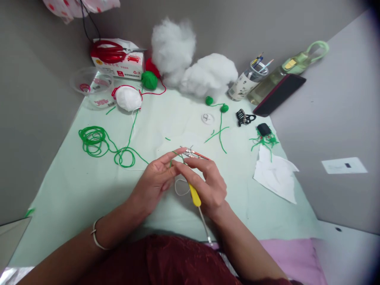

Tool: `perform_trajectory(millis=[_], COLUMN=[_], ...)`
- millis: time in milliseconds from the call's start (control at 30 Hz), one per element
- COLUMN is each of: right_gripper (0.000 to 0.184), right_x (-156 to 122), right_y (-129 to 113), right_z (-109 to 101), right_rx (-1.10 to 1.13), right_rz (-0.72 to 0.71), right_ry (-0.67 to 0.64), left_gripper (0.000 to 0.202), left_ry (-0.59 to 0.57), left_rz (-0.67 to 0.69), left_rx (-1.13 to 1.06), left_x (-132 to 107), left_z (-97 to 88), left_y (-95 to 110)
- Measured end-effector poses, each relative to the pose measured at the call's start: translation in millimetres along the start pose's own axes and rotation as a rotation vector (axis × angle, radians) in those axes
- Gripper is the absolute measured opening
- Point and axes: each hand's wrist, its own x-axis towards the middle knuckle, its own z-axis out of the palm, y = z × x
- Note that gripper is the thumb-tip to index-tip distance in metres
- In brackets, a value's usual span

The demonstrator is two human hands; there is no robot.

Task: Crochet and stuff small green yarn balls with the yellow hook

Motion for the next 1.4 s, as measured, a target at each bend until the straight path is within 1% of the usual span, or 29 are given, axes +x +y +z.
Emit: perform_trajectory(millis=[33,100,200,267,333,400,467,533,700,733,767,867,933,967,1000,1033,1067,1133,1200,1267,1333,1400], right_gripper=[0.04,0.033,0.018,0.017,0.017,0.017,0.015,0.014,0.02,0.02,0.021,0.031,0.035,0.035,0.035,0.034,0.034,0.03,0.025,0.022,0.018,0.016], right_x=[1.4,6.0,12.6,14.9,15.6,15.6,15.5,15.2,11.3,9.8,8.1,4.0,2.8,2.7,3.0,3.5,4.3,6.3,9.0,12.3,15.1,15.7], right_y=[0.1,0.3,2.5,5.6,8.7,10.2,9.6,8.2,5.7,5.3,4.9,4.3,4.4,4.5,4.4,4.2,3.8,2.9,2.5,2.9,3.4,3.4], right_z=[-1.0,-4.2,-9.4,-10.8,-10.0,-8.0,-6.3,-6.2,-11.4,-12.3,-12.7,-11.1,-8.4,-7.0,-6.0,-5.4,-5.4,-6.5,-7.9,-8.1,-6.9,-5.0], right_rx=[0.025,0.153,0.394,0.567,0.732,0.808,0.745,0.654,0.69,0.644,0.566,0.22,0.0,-0.075,-0.114,-0.109,-0.062,0.129,0.385,0.586,0.648,0.603], right_rz=[0.01,0.097,0.332,0.473,0.556,0.57,0.534,0.496,0.523,0.484,0.412,0.094,-0.086,-0.139,-0.161,-0.152,-0.111,0.047,0.249,0.402,0.45,0.429], right_ry=[0.019,0.079,0.17,0.218,0.222,0.145,0.052,0.022,0.059,0.062,0.065,0.032,-0.02,-0.045,-0.05,-0.044,-0.029,0.046,0.123,0.148,0.099,0.05], left_gripper=[0.044,0.037,0.027,0.019,0.014,0.018,0.029,0.037,0.025,0.026,0.028,0.043,0.052,0.053,0.052,0.05,0.046,0.039,0.033,0.032,0.034,0.037], left_ry=[-0.032,-0.082,-0.092,-0.079,-0.057,-0.028,-0.018,-0.018,0.006,0.023,0.045,0.091,0.07,0.044,0.01,-0.025,-0.059,-0.097,-0.078,-0.041,-0.033,-0.026], left_rz=[-0.031,-0.078,-0.101,-0.087,-0.041,0.023,0.07,0.078,0.088,0.095,0.102,0.119,0.106,0.083,0.05,0.013,-0.023,-0.072,-0.062,-0.016,0.027,0.052], left_rx=[-0.024,-0.055,-0.085,-0.099,-0.086,-0.019,0.064,0.126,0.171,0.176,0.184,0.2,0.161,0.126,0.086,0.045,0.012,-0.028,-0.035,-0.004,0.055,0.117], left_x=[0.3,0.8,1.0,0.9,0.8,0.5,0.1,-0.3,-1.6,-1.8,-1.9,-1.3,-0.3,0.2,0.7,1.1,1.3,1.4,1.1,0.7,0.2,0.0], left_z=[-0.2,-1.2,-3.2,-4.4,-4.7,-4.5,-4.0,-3.9,-4.1,-3.9,-3.6,-2.9,-3.1,-3.4,-3.8,-4.2,-4.6,-5.1,-5.2,-5.0,-4.5,-3.6], left_y=[0.5,2.6,6.9,8.3,7.2,4.3,1.3,-0.1,3.7,4.5,5.0,4.7,3.6,3.1,2.8,2.8,3.2,4.7,6.3,6.6,5.1,2.6])
